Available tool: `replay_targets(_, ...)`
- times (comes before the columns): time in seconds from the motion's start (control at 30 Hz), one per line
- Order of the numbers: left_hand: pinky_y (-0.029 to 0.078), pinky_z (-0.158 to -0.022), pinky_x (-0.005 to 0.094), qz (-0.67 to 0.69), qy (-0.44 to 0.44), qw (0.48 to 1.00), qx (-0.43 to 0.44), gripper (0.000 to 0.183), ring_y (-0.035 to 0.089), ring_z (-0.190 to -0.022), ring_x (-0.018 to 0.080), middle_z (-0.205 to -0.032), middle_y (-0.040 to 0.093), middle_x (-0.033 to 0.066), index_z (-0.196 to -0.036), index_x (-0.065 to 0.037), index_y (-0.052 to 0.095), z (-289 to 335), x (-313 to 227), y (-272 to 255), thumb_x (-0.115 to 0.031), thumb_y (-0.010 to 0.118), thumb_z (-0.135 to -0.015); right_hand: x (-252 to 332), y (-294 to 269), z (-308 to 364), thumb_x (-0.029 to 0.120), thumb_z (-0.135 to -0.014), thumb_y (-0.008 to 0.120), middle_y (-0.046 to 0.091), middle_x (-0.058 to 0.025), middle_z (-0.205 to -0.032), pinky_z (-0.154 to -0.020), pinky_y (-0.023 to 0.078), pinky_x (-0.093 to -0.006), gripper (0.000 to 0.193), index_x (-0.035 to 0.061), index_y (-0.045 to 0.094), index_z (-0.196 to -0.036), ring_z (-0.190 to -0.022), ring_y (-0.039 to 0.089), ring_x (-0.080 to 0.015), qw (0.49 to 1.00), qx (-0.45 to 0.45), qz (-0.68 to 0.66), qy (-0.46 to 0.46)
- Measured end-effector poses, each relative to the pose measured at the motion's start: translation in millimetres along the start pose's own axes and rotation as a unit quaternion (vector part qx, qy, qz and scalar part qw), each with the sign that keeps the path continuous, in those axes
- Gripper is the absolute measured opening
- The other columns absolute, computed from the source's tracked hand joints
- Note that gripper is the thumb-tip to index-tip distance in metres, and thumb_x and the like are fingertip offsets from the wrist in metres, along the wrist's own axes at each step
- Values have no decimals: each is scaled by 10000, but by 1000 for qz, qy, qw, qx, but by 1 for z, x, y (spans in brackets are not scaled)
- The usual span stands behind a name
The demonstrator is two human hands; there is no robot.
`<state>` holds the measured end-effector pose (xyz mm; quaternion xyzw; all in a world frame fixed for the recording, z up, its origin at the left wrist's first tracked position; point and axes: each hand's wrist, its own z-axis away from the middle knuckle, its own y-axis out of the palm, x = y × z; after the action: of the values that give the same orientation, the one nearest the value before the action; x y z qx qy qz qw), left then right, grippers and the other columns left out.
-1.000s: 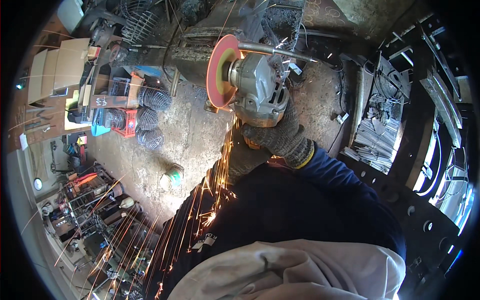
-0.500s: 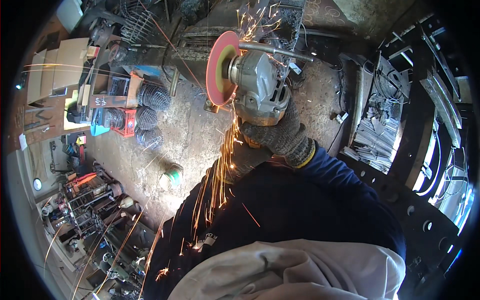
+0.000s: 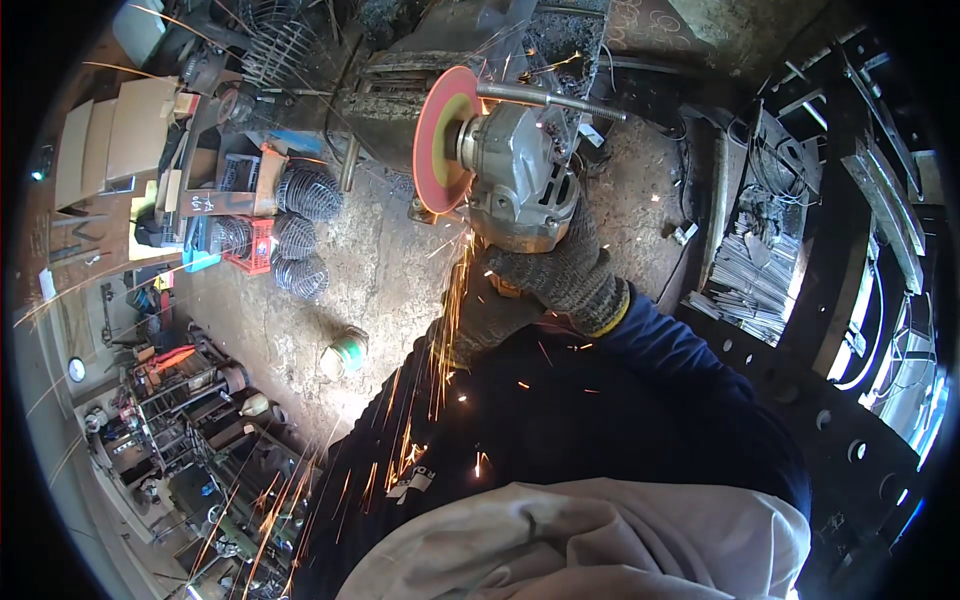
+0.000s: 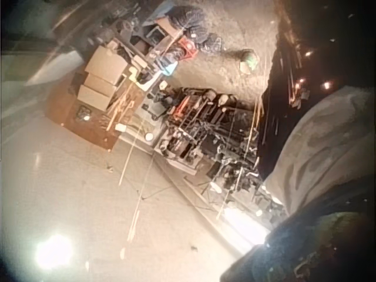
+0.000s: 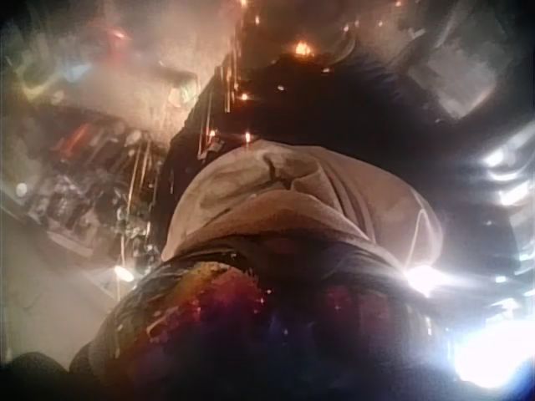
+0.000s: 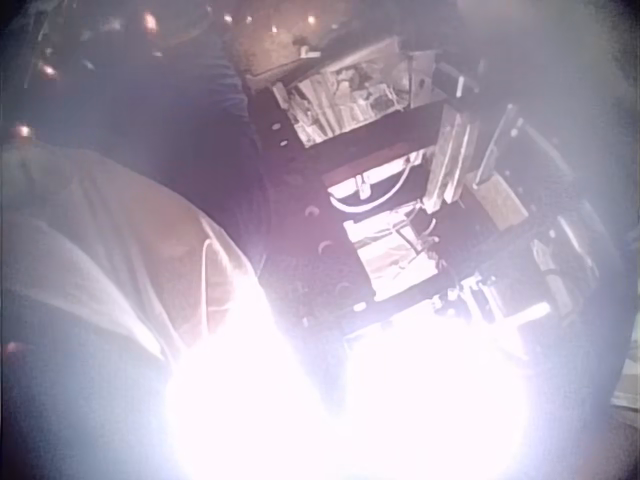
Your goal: The person uses an angle grinder to grind the end of a metal rod secured in a vise, turns the vise handle by hand to release the rod, then replaces the rod in the vise and resumes grinding with the angle grinder.
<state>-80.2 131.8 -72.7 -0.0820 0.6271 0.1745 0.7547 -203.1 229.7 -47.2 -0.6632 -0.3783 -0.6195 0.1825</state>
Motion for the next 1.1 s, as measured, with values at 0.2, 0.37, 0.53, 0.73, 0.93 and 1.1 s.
replay_targets(0.2, 549, -968, 421, -121, 56, 991, 3, 910, 667, -1152, 325, -1276, 645, 181, -1410, -33, 457, -1, -20, -2, -194, 936, -653, 6, 1, -2, 149, -696, 947, 567, -105, -1384, -1051, 522, -385, 925, 73, 410, -1445, -1258, 585, -232, 999, -2, -38, 24)
replay_targets(0.37, 554, -956, 423, -167, 75, 983, -1, 924, 669, -1146, 328, -1271, 645, 186, -1412, -33, 450, -1, -19, -2, -204, 939, -647, 6, 1, -3, 169, -695, 948, 567, -104, -1381, -1052, 517, -394, 932, 65, 411, -1450, -1257, 583, -236, 1000, -15, -8, -25)
replay_targets(0.53, 560, -944, 425, -204, 87, 975, -1, 939, 671, -1139, 331, -1265, 645, 190, -1415, -33, 444, -1, -21, -3, -214, 943, -640, 2, 3, -4, 169, -683, 953, 566, -107, -1378, -1048, 518, -397, 937, 64, 417, -1444, -1252, 583, -235, 999, -18, -45, -20)
replay_targets(0.73, 566, -929, 427, -244, 107, 964, -2, 957, 674, -1132, 334, -1259, 645, 195, -1417, -33, 435, -1, -22, -3, -226, 947, -633, 7, 4, -1, 166, -672, 958, 565, -103, -1371, -1037, 526, -392, 949, 71, 412, -1444, -1246, 585, -236, 999, -20, -33, -1)
replay_targets(0.93, 572, -915, 430, -457, 214, 863, 1, 974, 677, -1124, 338, -1252, 645, 200, -1420, -33, 427, 2, -25, -5, -239, 952, -625, 13, 4, -5, 158, -672, 956, 569, -106, -1364, -1032, 530, -392, 944, 71, 405, -1433, -1248, 586, -241, 1000, -15, -10, -14)
replay_targets(1.1, 574, -888, 447, -513, 252, 820, -37, 1011, 693, -1069, 378, -1202, 669, 208, -1413, -24, 427, 8, 47, -34, -254, 960, -585, 7, 6, -5, 145, -672, 953, 569, -110, -1367, -1036, 528, -389, 935, 68, 407, -1427, -1251, 585, -233, 1000, -12, -24, -14)
